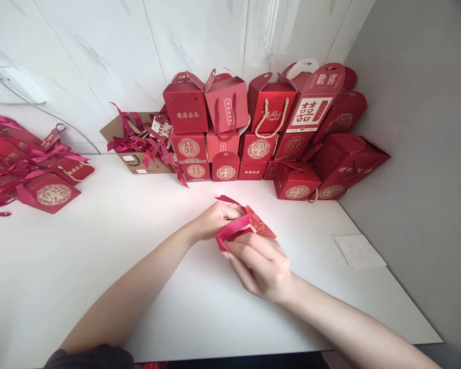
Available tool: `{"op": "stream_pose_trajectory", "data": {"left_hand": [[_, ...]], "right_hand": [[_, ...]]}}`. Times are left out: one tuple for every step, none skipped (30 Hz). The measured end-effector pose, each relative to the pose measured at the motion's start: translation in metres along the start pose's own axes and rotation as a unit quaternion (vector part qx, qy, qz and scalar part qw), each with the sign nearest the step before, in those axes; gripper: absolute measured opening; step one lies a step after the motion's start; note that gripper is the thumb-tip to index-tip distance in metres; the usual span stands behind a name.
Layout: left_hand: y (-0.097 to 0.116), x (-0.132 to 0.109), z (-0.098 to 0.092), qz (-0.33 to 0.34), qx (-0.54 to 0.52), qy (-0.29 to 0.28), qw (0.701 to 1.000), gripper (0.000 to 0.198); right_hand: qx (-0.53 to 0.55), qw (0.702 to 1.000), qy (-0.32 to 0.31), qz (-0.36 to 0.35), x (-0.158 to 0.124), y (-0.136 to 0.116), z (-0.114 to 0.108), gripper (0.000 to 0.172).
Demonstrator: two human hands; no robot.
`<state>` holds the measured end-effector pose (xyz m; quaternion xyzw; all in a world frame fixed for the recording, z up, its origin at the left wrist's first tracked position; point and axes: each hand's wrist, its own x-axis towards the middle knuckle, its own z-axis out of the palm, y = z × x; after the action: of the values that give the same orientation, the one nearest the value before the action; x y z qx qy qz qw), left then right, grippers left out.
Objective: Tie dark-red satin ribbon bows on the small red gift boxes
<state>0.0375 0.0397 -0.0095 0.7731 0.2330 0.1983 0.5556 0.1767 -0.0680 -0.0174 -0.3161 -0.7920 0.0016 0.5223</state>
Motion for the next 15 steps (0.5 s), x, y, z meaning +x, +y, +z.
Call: {"op": "stream_pose_trajectory", "data": {"left_hand": [[0.002,0.000,0.000,-0.007,0.008,-0.001,1.000,0.039],[0.003,-0.001,-0.001,-0.013,0.015,-0.004,1.000,0.040],[0.005,-0.001,-0.001,-0.017,0.021,-0.007,1.000,0.040],[0.006,-0.001,-0.002,-0.020,0.025,-0.011,0.999,0.037],[0.007,-0.002,-0.003,-0.022,0.029,-0.015,0.999,0.033],[0.008,-0.002,-0.004,-0.026,0.030,-0.020,0.999,0.028],[0.008,-0.002,-0.005,-0.029,0.030,-0.022,0.999,0.024],[0.008,-0.002,-0.005,-0.031,0.030,-0.025,0.999,0.022],[0.009,-0.002,-0.005,-0.030,0.031,-0.026,0.999,0.021],[0.009,-0.002,-0.005,-0.028,0.033,-0.027,0.999,0.021],[0.009,-0.002,-0.004,-0.024,0.039,-0.026,0.999,0.020],[0.009,-0.002,-0.003,-0.018,0.049,-0.024,0.998,0.020],[0.009,-0.002,-0.002,-0.012,0.063,-0.022,0.998,0.020],[0.008,-0.003,-0.002,-0.007,0.081,-0.020,0.997,0.021],[0.008,-0.003,-0.002,-0.003,0.098,-0.019,0.995,0.023]], "right_hand": [[-0.024,0.999,-0.023,-0.030,0.003,-0.001,0.003,0.013],[-0.050,0.996,-0.045,-0.057,0.005,-0.003,0.007,0.011],[-0.076,0.991,-0.066,-0.085,0.007,-0.005,0.011,0.012],[-0.097,0.985,-0.090,-0.114,0.009,-0.008,0.015,0.015],[-0.113,0.977,-0.111,-0.140,0.010,-0.010,0.020,0.019],[-0.124,0.970,-0.133,-0.163,0.011,-0.013,0.025,0.022],[-0.132,0.962,-0.156,-0.184,0.011,-0.015,0.030,0.023],[-0.136,0.953,-0.180,-0.201,0.011,-0.018,0.035,0.024],[-0.140,0.946,-0.203,-0.212,0.010,-0.019,0.040,0.025],[-0.145,0.938,-0.227,-0.218,0.010,-0.020,0.045,0.025],[-0.152,0.931,-0.252,-0.217,0.009,-0.020,0.049,0.024],[-0.159,0.924,-0.278,-0.210,0.009,-0.020,0.054,0.023],[-0.167,0.917,-0.303,-0.197,0.010,-0.019,0.057,0.021],[-0.176,0.911,-0.327,-0.179,0.011,-0.018,0.060,0.020],[-0.183,0.904,-0.351,-0.160,0.013,-0.018,0.061,0.018]]}}
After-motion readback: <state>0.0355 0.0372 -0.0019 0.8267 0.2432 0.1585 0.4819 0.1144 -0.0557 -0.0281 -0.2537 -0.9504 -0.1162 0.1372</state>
